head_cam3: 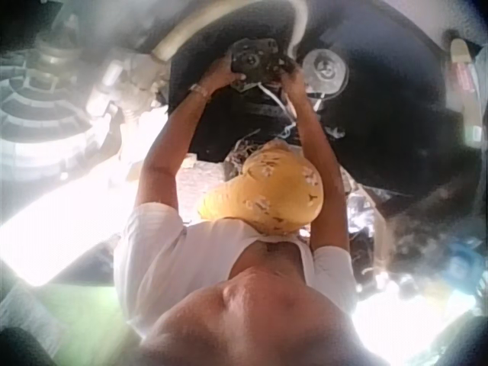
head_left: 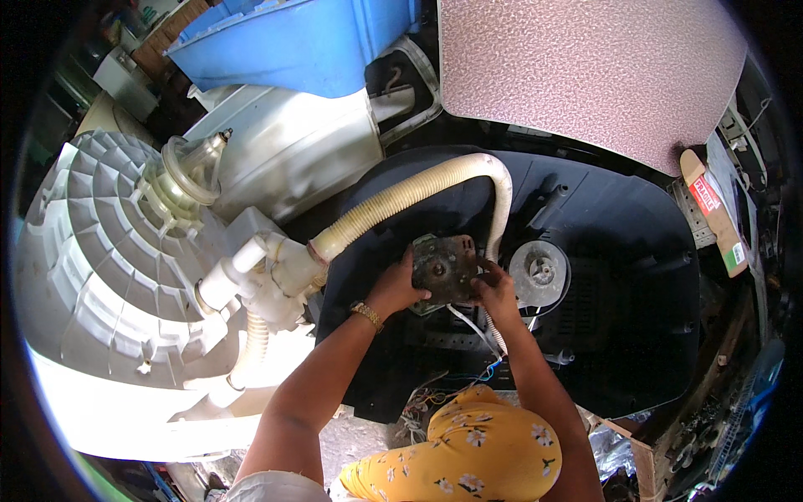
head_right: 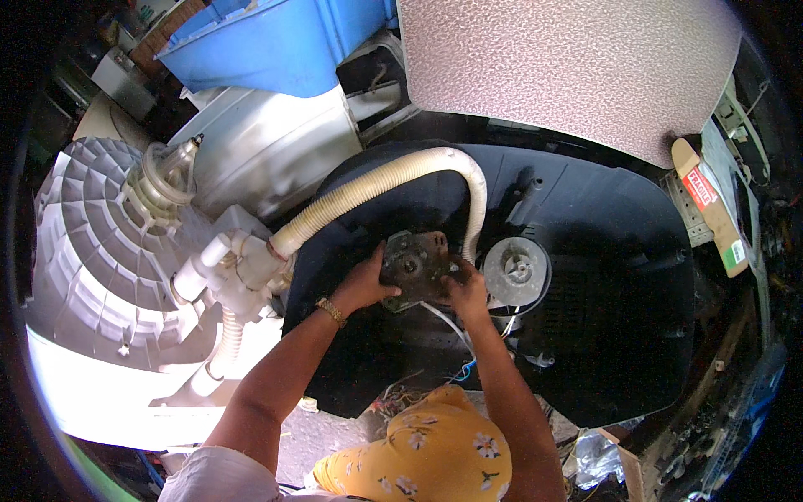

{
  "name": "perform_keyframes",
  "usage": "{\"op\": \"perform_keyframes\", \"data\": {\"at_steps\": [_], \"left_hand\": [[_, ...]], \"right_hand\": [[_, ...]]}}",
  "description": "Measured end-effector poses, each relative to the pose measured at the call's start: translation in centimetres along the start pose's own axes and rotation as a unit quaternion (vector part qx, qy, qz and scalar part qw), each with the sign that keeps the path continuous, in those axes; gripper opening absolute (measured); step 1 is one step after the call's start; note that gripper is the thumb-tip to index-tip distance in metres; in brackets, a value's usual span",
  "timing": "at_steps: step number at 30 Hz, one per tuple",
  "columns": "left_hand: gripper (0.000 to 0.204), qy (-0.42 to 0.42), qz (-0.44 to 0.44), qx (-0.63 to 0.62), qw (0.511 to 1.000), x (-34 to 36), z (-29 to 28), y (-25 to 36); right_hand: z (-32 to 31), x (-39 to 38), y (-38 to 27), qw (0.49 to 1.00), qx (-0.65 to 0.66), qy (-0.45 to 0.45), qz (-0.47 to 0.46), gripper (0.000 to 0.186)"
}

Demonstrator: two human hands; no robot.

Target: The person uses pliers and a wrench to disassemble a washing machine motor, then uses a power drill on a metal plate.

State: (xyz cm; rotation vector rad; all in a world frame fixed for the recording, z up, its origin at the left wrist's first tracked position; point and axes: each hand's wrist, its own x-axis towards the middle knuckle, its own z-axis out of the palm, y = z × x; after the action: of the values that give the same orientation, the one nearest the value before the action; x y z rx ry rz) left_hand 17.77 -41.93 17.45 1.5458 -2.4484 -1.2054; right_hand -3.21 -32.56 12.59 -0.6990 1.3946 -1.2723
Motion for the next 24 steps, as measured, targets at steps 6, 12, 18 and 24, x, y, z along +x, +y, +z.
{"op": "perform_keyframes", "data": {"at_steps": [6,12,18,24], "left_hand": [[0.109,0.004,0.006,0.012,1.0,0.0,-0.2,0.6],[0.108,-0.021,-0.013,-0.002,1.0,0.3,-0.4,0.0],[0.103,-0.049,-0.029,0.011,0.998,0.5,-0.3,-0.7],[0.1,-0.073,-0.068,-0.007,0.995,0.0,-1.0,0.4]], "right_hand": [[-0.3,0.9,2.0,0.995,-0.046,0.036,-0.075,0.05],[0.1,0.3,0.5,1.0,-0.003,0.011,-0.017,0.052],[0.8,0.0,-0.4,1.0,0.015,0.018,0.0,0.054],[1.0,-0.4,-1.2,1.0,0.008,0.004,0.0,0.051]]}}
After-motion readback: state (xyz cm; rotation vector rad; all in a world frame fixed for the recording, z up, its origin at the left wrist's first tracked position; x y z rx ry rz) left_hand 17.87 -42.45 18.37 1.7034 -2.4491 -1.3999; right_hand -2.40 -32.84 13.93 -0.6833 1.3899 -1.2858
